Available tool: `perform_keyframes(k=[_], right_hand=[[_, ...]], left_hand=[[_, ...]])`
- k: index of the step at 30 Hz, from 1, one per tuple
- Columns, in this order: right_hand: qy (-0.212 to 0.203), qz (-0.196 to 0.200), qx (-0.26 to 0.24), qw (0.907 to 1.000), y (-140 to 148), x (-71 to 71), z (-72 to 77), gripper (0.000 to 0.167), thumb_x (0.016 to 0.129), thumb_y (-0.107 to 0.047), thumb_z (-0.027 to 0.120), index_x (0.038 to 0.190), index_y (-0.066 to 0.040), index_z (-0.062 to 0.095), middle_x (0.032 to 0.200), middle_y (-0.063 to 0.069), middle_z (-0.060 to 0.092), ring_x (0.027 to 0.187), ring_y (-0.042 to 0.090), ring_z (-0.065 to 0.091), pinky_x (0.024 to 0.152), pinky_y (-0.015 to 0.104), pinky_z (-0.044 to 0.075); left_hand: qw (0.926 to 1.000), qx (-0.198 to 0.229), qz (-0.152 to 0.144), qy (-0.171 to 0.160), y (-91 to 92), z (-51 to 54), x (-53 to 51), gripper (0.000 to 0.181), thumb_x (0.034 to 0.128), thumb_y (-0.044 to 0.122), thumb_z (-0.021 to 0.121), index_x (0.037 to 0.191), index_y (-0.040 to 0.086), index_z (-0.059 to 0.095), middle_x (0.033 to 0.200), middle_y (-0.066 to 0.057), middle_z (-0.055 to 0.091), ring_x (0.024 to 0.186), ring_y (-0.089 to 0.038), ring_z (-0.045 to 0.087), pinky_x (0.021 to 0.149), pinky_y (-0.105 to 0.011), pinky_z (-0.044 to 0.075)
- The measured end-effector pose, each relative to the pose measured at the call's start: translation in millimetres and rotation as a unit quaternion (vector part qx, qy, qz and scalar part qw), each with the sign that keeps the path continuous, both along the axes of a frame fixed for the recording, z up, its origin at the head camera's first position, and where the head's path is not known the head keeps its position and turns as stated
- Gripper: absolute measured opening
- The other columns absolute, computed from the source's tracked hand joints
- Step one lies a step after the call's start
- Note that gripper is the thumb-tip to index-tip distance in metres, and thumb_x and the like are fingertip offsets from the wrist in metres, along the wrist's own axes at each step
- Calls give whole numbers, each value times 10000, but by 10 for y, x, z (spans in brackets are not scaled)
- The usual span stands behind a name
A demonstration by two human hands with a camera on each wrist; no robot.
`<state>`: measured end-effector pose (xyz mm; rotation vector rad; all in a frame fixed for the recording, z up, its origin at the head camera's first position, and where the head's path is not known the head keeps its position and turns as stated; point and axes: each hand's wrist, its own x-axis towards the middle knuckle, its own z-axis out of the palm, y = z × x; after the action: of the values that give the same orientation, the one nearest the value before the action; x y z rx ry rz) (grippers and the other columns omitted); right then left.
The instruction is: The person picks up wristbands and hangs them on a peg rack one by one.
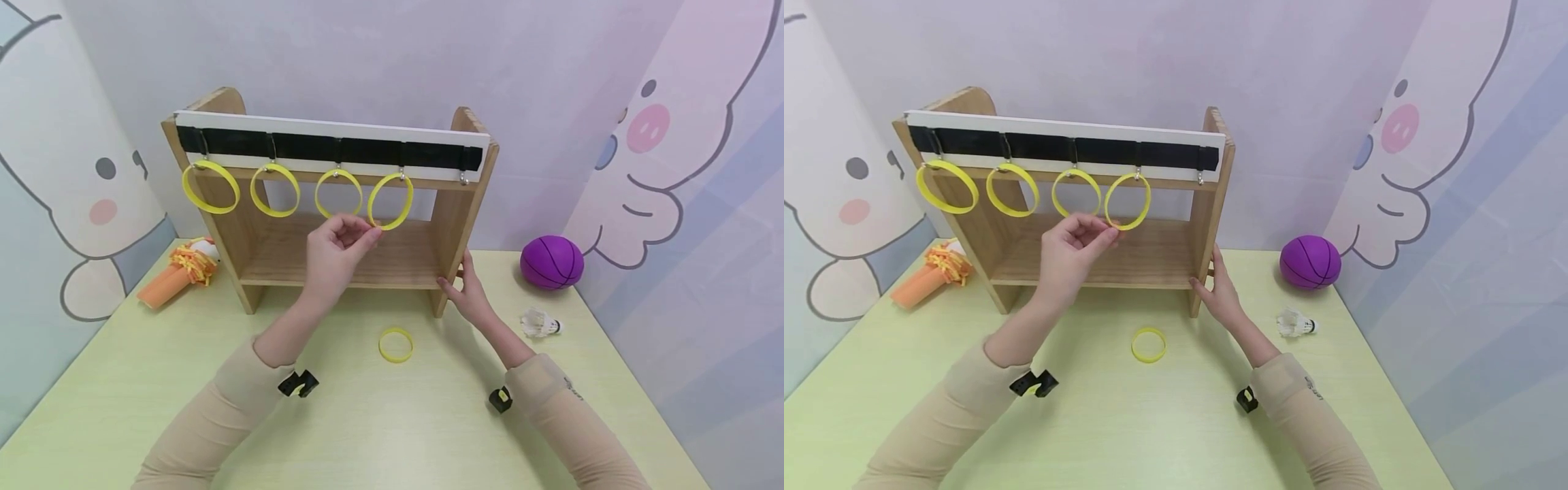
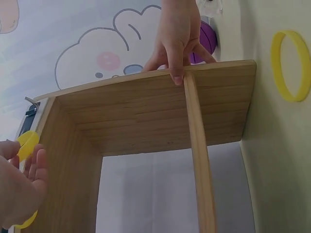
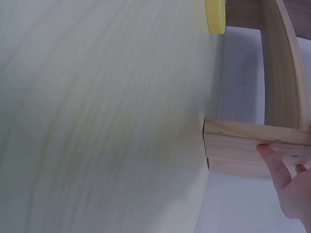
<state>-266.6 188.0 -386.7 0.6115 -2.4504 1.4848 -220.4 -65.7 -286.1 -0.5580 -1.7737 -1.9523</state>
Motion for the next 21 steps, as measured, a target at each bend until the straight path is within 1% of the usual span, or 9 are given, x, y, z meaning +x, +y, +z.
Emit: perform_keyframes(k=[5,8,11,13,15,17,19,21], right_hand=[[-34,-4,-20,10000,-1,-8,4,754,911,-20,580,1488,-110,102,1384,269,325,1121,472,505,662,467,567],[-60,8,-30,10000,-5,-4,9,760,911,-22,581,1490,-113,96,1395,268,317,1130,474,501,656,473,566],[-45,22,-22,10000,-6,-5,13,764,911,-22,583,1490,-109,92,1401,270,312,1131,477,498,660,479,565],[-46,21,-23,10000,-6,-4,15,766,911,-23,584,1491,-111,91,1401,269,311,1133,477,496,663,481,564],[-46,19,-41,10000,-6,-2,15,767,910,-20,585,1491,-112,93,1396,271,316,1131,476,498,668,485,563],[-36,10,-51,10000,-6,-3,12,767,909,-18,585,1491,-112,96,1391,271,322,1126,474,502,670,482,564],[-15,13,-61,10000,-5,-3,9,769,908,-14,586,1492,-111,96,1388,273,325,1119,475,507,669,477,565],[22,5,-40,10000,-4,-4,4,771,907,-15,587,1492,-109,95,1394,273,326,1114,475,511,669,464,567]], left_hand=[[9993,-366,25,3,-36,-79,10,209,828,100,719,938,-51,623,978,-171,684,868,-151,681,777,-255,549],[9980,-623,54,-91,-69,-145,34,209,828,118,723,952,-27,637,990,-170,679,873,-127,670,780,-242,545],[9962,-825,-75,-272,-105,-222,52,206,832,125,721,968,-9,643,979,-152,680,863,-126,664,771,-240,545],[9938,-1038,-163,-372,-127,-286,57,197,834,136,720,969,10,650,961,-128,680,848,-135,660,756,-240,546],[9902,-1311,-223,-419,-148,-350,61,192,831,152,724,966,34,657,936,-100,683,825,-146,658,735,-239,546],[9855,-1638,-243,-381,-161,-420,59,189,826,168,728,958,49,664,910,-74,685,800,-151,649,709,-239,544],[9795,-1977,-234,-301,-171,-485,59,199,818,173,735,960,51,667,892,-46,687,783,-142,639,698,-241,540],[9720,-2330,-224,-207,-177,-547,64,201,813,171,740,965,58,671,885,-17,689,774,-122,632,694,-251,538]])
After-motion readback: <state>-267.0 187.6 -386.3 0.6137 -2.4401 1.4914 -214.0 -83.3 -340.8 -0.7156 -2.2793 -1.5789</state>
